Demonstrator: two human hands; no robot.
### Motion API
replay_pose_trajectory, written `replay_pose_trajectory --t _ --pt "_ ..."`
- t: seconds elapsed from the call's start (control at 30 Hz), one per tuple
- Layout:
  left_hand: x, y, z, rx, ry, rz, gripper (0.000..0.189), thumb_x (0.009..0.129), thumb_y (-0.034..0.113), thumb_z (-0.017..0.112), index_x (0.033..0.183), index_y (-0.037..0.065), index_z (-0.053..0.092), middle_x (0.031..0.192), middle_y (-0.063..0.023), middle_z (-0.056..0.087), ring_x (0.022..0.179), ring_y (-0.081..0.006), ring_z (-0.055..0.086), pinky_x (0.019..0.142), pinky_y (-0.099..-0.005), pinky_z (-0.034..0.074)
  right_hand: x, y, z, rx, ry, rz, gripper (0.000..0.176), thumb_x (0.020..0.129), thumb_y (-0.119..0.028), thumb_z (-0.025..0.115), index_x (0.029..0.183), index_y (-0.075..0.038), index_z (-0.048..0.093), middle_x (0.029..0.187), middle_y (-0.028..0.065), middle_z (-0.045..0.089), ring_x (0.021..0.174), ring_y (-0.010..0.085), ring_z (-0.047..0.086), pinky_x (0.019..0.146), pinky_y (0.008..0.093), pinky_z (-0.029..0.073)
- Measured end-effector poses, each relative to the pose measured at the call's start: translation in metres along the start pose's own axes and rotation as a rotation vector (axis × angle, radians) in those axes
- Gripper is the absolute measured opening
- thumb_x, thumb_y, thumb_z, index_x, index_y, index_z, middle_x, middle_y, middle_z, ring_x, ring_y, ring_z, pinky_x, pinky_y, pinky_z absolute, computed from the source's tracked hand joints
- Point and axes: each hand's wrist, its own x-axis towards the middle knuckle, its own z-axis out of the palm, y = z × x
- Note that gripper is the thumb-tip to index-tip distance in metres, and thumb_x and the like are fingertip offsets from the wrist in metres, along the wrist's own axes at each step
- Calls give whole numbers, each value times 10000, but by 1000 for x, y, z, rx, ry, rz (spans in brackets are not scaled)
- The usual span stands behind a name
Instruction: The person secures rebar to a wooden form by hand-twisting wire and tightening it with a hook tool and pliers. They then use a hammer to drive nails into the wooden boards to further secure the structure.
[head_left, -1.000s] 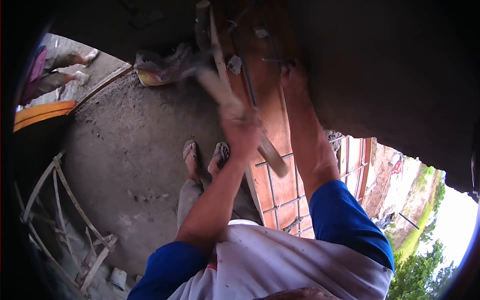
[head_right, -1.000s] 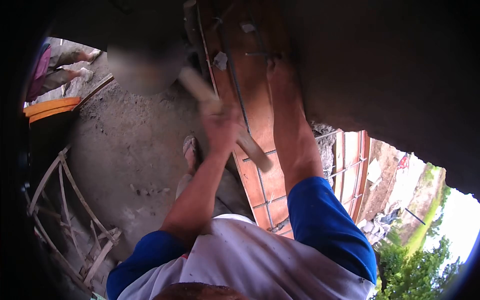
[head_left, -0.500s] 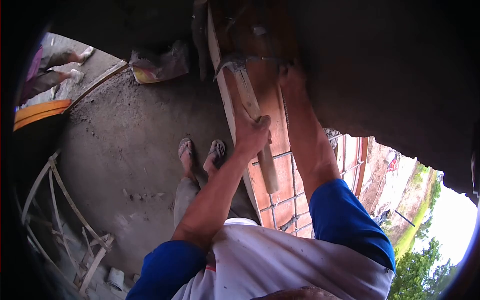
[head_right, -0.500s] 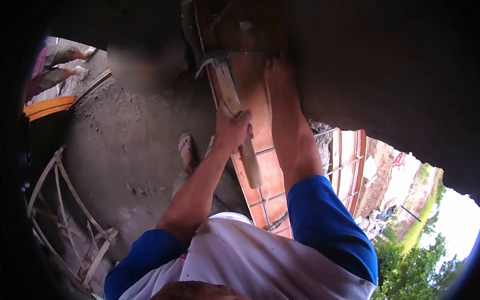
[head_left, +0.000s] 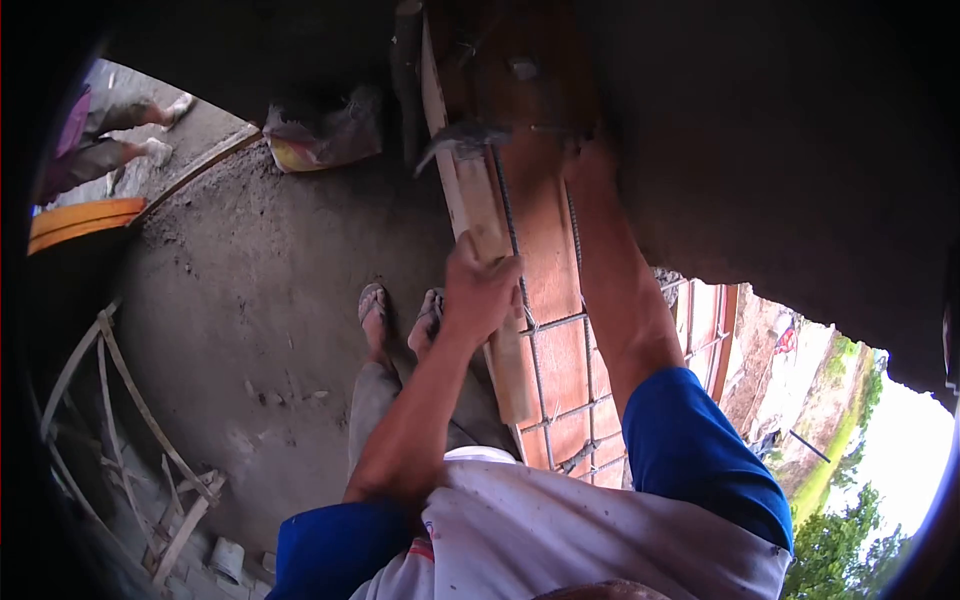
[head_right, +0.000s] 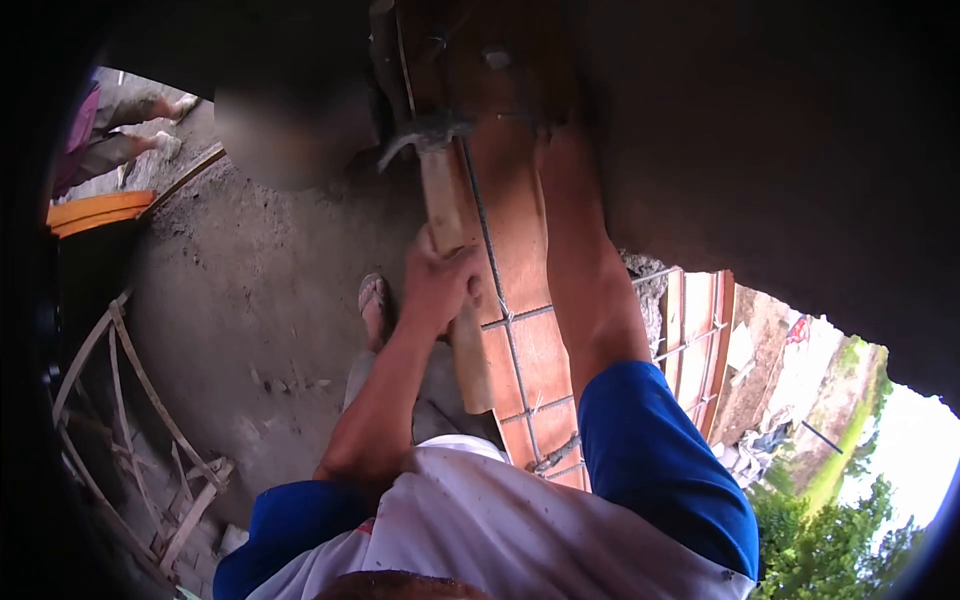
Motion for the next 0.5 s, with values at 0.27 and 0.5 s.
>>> replay_pose_trajectory --t 0.27,0.5 --pt "13 35 -40 -418 591 489 306 808 65 645 1044 20 456 599 -45 498 469 -168 531 383 -325 437 5 -67 -66 -235 -203 83 276 850 -199 589 1013 12 662 1014 245 622 919 384 629 826 423 518" --pt "-24 14 -29 10 144 82 351 760 41 659 1016 -50 438 699 -114 553 450 -160 552 398 -325 475 -12 -18 -12 30 7 113 296 873 -237 564 945 27 677 1054 263 616 944 404 621 864 438 501"
